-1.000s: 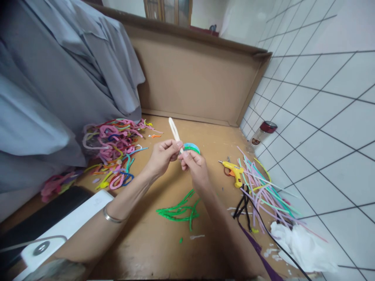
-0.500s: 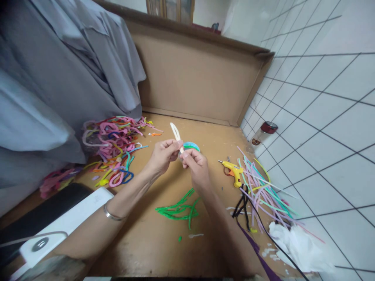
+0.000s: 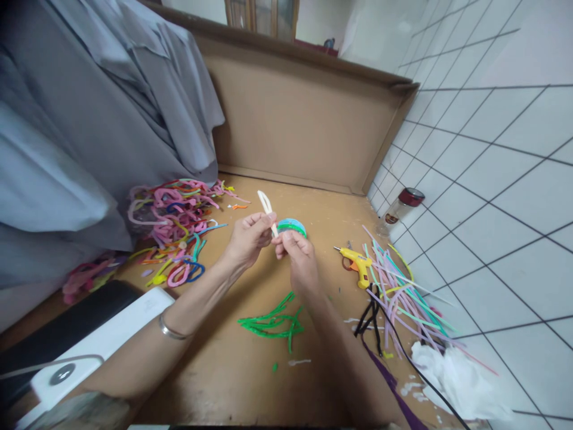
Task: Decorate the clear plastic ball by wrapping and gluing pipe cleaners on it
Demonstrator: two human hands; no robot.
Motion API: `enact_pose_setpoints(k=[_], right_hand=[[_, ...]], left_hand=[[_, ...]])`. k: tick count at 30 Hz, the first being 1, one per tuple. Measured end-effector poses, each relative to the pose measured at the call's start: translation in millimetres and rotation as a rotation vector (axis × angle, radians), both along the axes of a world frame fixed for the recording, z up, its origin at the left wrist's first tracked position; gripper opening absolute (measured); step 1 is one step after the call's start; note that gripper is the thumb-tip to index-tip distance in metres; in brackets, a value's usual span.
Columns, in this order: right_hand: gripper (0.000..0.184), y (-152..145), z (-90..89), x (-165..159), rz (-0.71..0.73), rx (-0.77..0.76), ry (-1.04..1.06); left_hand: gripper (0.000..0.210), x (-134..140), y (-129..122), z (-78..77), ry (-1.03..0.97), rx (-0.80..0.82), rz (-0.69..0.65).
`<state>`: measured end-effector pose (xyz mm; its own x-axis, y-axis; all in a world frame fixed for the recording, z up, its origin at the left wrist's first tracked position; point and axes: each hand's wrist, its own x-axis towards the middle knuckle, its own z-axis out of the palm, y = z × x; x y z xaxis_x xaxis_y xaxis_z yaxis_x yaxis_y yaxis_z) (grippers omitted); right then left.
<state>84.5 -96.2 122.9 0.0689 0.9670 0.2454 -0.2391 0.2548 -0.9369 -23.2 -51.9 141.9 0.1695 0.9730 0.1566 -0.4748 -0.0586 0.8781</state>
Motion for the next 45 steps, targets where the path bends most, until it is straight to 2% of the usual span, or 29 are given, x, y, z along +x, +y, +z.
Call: enact_pose_setpoints(k=[5,11,18,23,28,34,40,45], right_hand=[[0.038,-1.7,-0.7,-1.5,-0.048,0.024,-0.042],[0.030,-2.4,-1.2,-2.9,-0.068,0.021,-0.115],[0.022,-1.0,-2.4,-1.7,-0.077,0.040,-0.049],[0.024,-2.4,-2.1,-5.8,-0.048,0.003,-0.020],[0.028,-1.9,-2.8,-6.3,-0.071,-0.003,0.008],[0.034,2.0,-7.3,-4.0,-0.088,0.040,-0.057],[0.033,3.6,-8.0,-0.9,-0.132,0.095,-0.131],[0.024,4.8,-14.5,3.7,-0.065,0.044,-0.131]], left_hand=[[0.051,-1.8,3.2,-3.0,0.054,0.036,0.080],[0.047,-0.5,1.7,-7.6,0.144,0.092,0.109],[0.050,2.6,-2.8,-4.7,0.077,0.056,0.042],[0.051,0.4,-2.1,-0.1,0.017,-0.007,-0.015],[0.049,-4.1,1.9,0.0,0.050,0.058,0.069],[0.050,0.7,-3.4,-3.6,0.124,0.097,-0.010],[0.043,2.5,-3.1,-6.5,0.111,0.108,0.022],[0.039,-14.0,13.5,0.8,-0.005,0.095,0.119]])
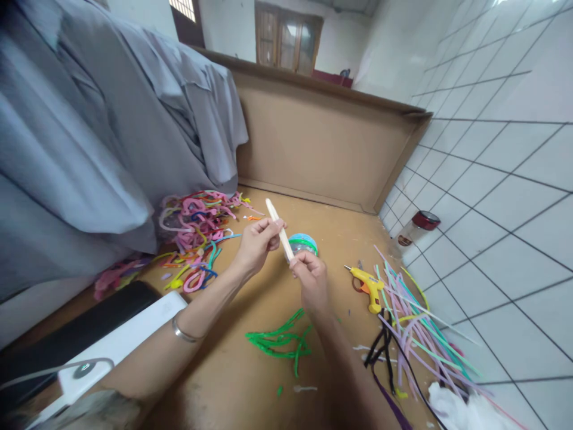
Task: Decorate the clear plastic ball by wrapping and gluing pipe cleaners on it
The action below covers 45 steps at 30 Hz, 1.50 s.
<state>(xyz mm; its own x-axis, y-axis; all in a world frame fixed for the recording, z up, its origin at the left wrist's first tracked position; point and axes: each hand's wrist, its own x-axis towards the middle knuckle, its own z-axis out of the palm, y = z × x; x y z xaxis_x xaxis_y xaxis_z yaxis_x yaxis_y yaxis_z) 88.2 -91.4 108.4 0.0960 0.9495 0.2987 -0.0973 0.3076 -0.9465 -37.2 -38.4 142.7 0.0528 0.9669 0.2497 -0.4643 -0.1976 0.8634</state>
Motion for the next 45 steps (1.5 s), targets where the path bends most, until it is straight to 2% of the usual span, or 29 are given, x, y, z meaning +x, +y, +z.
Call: enact_pose_setpoints(k=[5,9,11,13,18,24,28,33,40,45], right_hand=[[0.026,3.7,-8.2,1.6,0.058,0.029,0.017],[0.027,7.5,-10.8,4.0,0.130,0.001,-0.086],[0.021,10.6,-11.5,6.2,0.113,-0.024,-0.136],[0.016,13.8,-11.3,9.1,0.029,-0.028,-0.091],[0.023,14.9,-2.1,17.6,-0.194,0.020,0.092],[0.024,11.2,8.2,18.6,-0.149,0.035,0.098],[0.024,11.9,6.5,17.8,-0.174,0.076,0.059],[0.026,16.0,1.6,21.1,-0.175,0.104,0.093],[0.031,24.5,-8.0,21.1,-0.203,0.031,0.098],[0.026,25.6,-11.2,24.2,-0.213,0.060,0.040]], left_hand=[[0.043,-18.2,10.4,10.5,-0.046,0.050,0.104],[0.039,-17.9,10.2,8.2,-0.028,0.080,0.152],[0.038,-15.3,8.9,6.0,-0.023,0.094,0.165],[0.042,-12.4,6.5,4.1,0.001,0.085,0.088],[0.050,-3.0,-2.4,-3.4,0.168,0.092,-0.319],[0.050,6.1,-8.4,-14.9,0.378,0.129,-0.508],[0.050,8.6,-7.8,-19.3,0.415,0.089,-0.543],[0.049,14.3,-6.6,-26.3,0.296,-0.067,-0.603],[0.045,22.1,-8.0,-30.9,0.208,-0.097,-0.536],[0.046,27.0,-7.7,-36.3,0.196,-0.071,-0.484]])
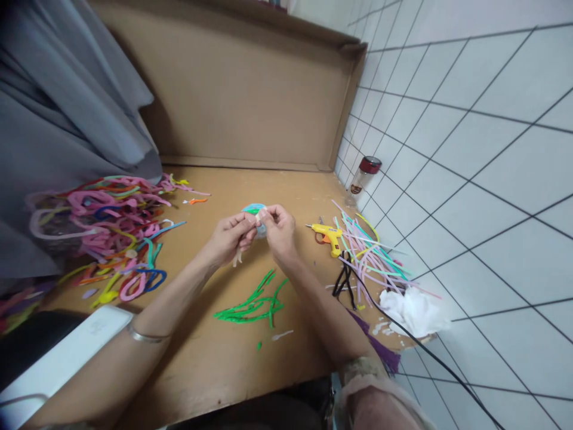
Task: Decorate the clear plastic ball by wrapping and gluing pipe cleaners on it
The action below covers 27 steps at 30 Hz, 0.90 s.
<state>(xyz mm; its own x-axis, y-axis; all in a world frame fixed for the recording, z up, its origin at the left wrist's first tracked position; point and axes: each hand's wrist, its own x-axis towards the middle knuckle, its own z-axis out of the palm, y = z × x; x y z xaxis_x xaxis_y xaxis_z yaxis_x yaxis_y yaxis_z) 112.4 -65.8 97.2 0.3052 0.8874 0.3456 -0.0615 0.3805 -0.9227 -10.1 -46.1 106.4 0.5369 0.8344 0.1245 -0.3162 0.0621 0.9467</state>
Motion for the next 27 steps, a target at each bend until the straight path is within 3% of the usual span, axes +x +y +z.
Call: enact_pose_setpoints(k=[7,10,12,15,18,22,27], right_hand=[[0.025,8.1,-14.0,8.7,-0.068,-0.014,-0.166],[0.030,1.7,-21.4,21.9,-0.254,-0.055,-0.415],[0.030,-9.3,-25.7,36.3,-0.442,-0.187,-0.718],[0.035,-30.9,-32.1,63.3,-0.699,-0.500,-1.209],[0.038,-49.2,-40.1,90.4,-0.824,-0.746,-1.416],[0.038,-58.4,-51.6,115.6,-0.775,-0.911,-1.451],[0.037,-58.3,-58.9,122.2,-0.712,-0.864,-1.449]], left_hand=[[0.038,12.0,0.8,-21.9,0.008,0.042,0.129],[0.037,14.6,4.1,-32.9,0.005,0.036,0.190],[0.036,14.3,6.3,-38.9,0.002,0.022,0.233],[0.033,11.6,8.7,-45.8,-0.002,0.011,0.298],[0.029,9.2,9.7,-50.9,-0.021,0.000,0.342],[0.028,7.6,9.4,-57.3,-0.020,0.015,0.356],[0.028,3.1,8.1,-69.6,0.016,0.082,0.443]])
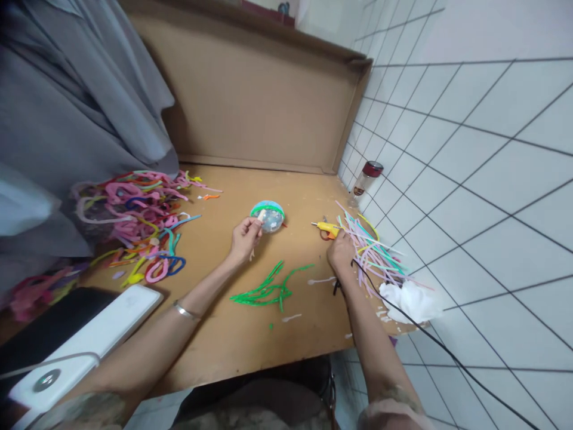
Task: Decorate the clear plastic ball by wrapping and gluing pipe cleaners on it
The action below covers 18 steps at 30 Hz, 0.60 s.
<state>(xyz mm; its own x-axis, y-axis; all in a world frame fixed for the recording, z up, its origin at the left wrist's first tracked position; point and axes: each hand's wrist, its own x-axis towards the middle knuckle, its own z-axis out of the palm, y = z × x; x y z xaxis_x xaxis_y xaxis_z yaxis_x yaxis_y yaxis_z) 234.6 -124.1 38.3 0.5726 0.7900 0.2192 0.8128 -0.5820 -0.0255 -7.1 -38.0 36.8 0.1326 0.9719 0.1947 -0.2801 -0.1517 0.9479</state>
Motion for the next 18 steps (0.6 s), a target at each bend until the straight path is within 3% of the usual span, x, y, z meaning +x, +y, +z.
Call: enact_pose_setpoints(k=[9,14,18], right_hand=[[0.049,8.1,11.7,-3.9,-0.083,0.222,0.015],[0.049,33.5,7.8,-4.7,0.009,0.223,0.040],[0.049,45.2,-1.4,-8.7,-0.023,0.175,0.022]], left_hand=[[0.029,-0.8,-4.4,-5.3,0.011,0.029,0.035],[0.028,-0.1,-3.7,-7.3,0.029,0.054,0.044],[0.027,-1.6,-1.3,-10.6,0.030,0.065,0.058]])
